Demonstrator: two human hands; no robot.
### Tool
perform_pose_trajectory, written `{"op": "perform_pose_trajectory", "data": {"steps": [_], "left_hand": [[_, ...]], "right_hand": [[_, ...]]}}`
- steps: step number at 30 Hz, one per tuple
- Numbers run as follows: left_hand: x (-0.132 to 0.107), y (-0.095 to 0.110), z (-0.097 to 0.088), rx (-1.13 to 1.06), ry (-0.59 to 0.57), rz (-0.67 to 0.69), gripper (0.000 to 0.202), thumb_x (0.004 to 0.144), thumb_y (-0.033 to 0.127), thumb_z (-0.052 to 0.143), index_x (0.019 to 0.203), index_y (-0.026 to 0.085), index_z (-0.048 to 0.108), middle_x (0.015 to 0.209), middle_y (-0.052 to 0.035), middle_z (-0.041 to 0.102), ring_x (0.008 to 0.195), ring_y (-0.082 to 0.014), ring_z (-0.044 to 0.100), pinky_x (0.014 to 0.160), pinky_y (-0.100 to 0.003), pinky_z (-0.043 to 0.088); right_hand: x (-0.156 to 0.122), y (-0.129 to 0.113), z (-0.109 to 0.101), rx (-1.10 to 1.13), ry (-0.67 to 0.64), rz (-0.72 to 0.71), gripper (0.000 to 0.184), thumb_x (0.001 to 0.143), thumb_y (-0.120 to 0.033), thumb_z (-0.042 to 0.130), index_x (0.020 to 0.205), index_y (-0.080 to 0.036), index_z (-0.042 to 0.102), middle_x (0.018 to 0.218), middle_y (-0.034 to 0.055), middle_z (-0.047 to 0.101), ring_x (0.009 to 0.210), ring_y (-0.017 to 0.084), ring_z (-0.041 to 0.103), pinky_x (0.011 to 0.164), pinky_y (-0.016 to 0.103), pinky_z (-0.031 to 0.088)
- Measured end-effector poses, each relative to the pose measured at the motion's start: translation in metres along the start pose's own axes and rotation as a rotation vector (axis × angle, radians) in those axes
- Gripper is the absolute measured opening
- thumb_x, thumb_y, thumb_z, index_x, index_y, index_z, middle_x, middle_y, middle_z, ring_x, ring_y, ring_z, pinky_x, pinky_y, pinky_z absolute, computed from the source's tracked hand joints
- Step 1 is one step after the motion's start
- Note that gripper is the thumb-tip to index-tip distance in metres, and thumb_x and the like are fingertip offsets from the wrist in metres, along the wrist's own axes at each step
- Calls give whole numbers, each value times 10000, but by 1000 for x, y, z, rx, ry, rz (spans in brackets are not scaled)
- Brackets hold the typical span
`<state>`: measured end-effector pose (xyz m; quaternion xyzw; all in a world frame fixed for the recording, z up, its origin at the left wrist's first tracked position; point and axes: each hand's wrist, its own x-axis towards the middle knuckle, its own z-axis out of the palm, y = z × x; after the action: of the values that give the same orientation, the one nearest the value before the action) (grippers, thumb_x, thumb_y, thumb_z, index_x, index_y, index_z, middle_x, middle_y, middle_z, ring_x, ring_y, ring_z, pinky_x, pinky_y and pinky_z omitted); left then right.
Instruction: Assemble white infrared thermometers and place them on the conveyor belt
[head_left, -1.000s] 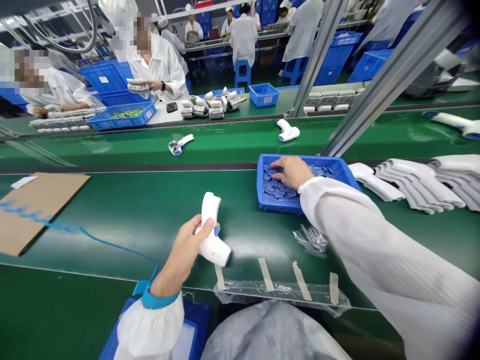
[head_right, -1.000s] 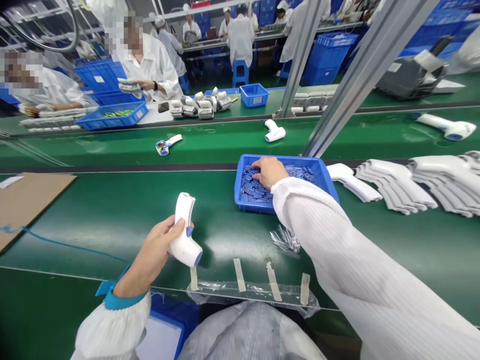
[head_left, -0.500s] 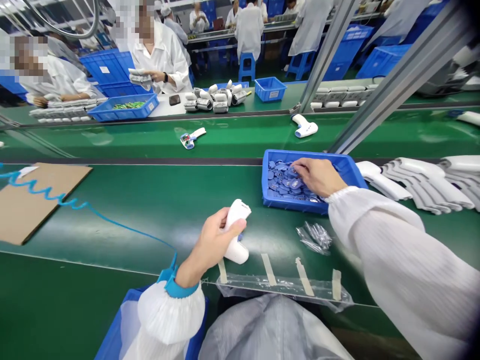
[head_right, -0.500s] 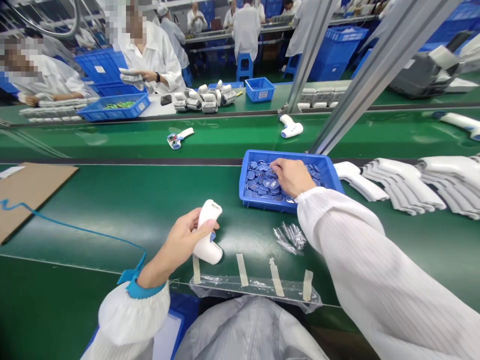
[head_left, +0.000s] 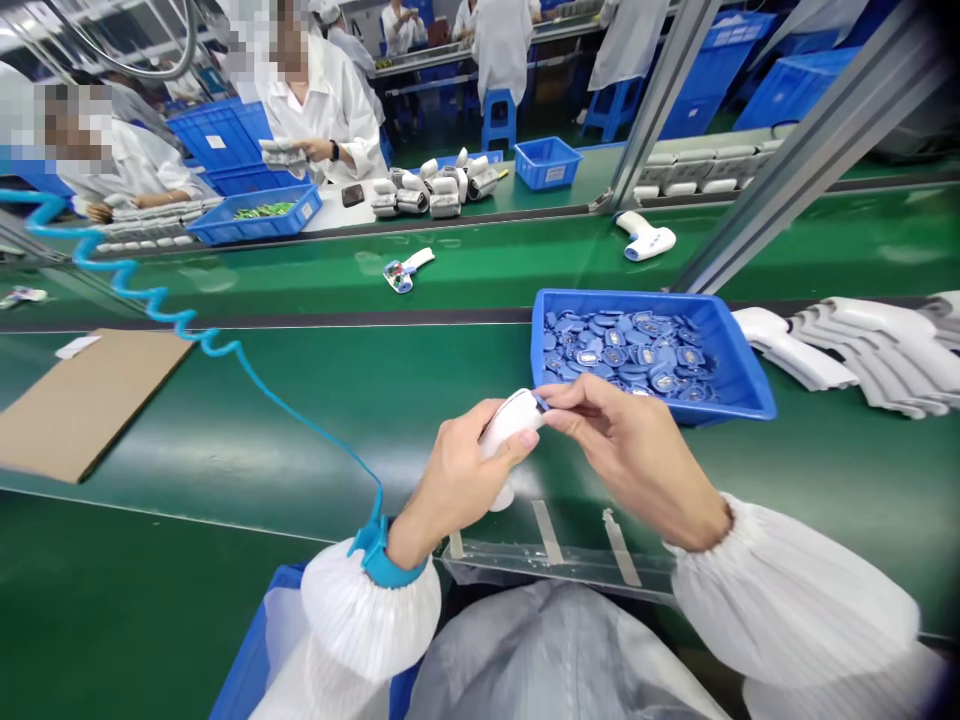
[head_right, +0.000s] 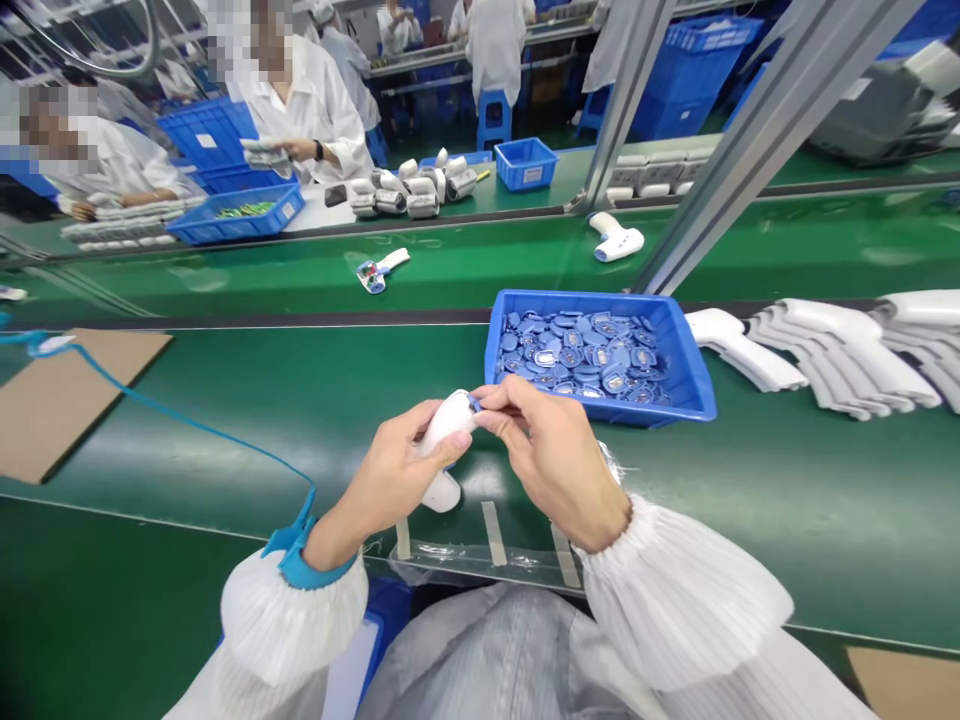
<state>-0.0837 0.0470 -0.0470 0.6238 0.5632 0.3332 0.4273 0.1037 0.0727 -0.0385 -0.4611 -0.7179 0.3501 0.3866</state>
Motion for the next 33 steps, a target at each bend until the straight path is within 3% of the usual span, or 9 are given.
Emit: {"op": "perform_pose_trajectory", "data": {"steps": [4, 8, 12, 18, 21, 23, 27, 30, 33], "left_hand": [[-8, -1, -2, 68, -15, 16, 306, 953, 390, 634, 1209, 231, 691, 985, 3, 731, 832, -176, 622, 747, -278, 444], [-10, 1, -4, 76, -54, 50, 299, 966, 376, 628, 1233, 250, 676, 1039, 12, 734, 873, -176, 633, 780, -281, 454], [-11, 2, -3, 133, -91, 76, 326, 1017, 425, 545, 1277, 254, 642, 1016, 6, 734, 835, -176, 633, 761, -294, 460], [-16, -6, 9, 520, 11, 246, 230, 1008, 411, 547, 1084, 231, 669, 933, -24, 740, 824, -218, 647, 779, -357, 423], [-20, -10, 13, 544, -8, 347, 253, 1024, 429, 524, 1098, 235, 669, 949, -27, 741, 851, -216, 636, 776, -359, 418], [-23, -14, 17, 473, 91, 338, 292, 1049, 424, 469, 1029, 217, 674, 942, -41, 728, 872, -207, 615, 786, -353, 423], [-25, -24, 34, 392, 444, 79, 464, 1048, 410, 432, 632, 211, 482, 643, -17, 573, 627, -154, 485, 619, -320, 344], [-20, -31, 46, 455, 444, 99, 534, 1002, 407, 508, 533, 212, 344, 507, 8, 445, 524, -135, 373, 569, -327, 262], [-13, -33, 46, 511, 388, 188, 525, 990, 343, 488, 504, 211, 337, 476, 0, 436, 508, -137, 370, 567, -333, 261]], "right_hand": [[-3, 7, -7, -148, -26, -16, 183, 932, -338, 634, 1066, -279, 744, 1065, 30, 786, 940, 278, 754, 884, 465, 609], [-6, 5, -10, -207, -71, -87, 229, 972, -312, 576, 1096, -289, 767, 1138, 22, 774, 1056, 265, 733, 965, 445, 585], [-9, -1, -7, -198, -73, -84, 283, 995, -324, 534, 1207, -293, 719, 1172, 47, 749, 1056, 256, 716, 917, 421, 589], [-27, -1, 5, -254, -64, -94, 220, 1034, -287, 460, 1015, -246, 676, 975, 62, 642, 833, 182, 647, 704, 310, 544], [-42, 6, 2, -280, -54, -93, 187, 1049, -304, 453, 1072, -251, 630, 972, 55, 605, 822, 175, 620, 705, 306, 519], [-52, 9, -2, -281, -79, -97, 173, 1054, -324, 449, 1122, -266, 598, 1037, 57, 616, 878, 182, 632, 741, 318, 522], [-73, 8, -2, -280, -152, -42, 180, 1057, -372, 432, 1154, -294, 562, 1028, 51, 648, 819, 193, 638, 681, 330, 519], [-86, 5, 9, -287, -223, 1, 239, 1058, -427, 421, 1226, -310, 544, 943, 31, 674, 678, 189, 629, 589, 329, 482], [-91, 4, 18, -274, -222, 51, 265, 1048, -471, 417, 1161, -298, 583, 872, 11, 677, 571, 172, 571, 539, 322, 420]]}}
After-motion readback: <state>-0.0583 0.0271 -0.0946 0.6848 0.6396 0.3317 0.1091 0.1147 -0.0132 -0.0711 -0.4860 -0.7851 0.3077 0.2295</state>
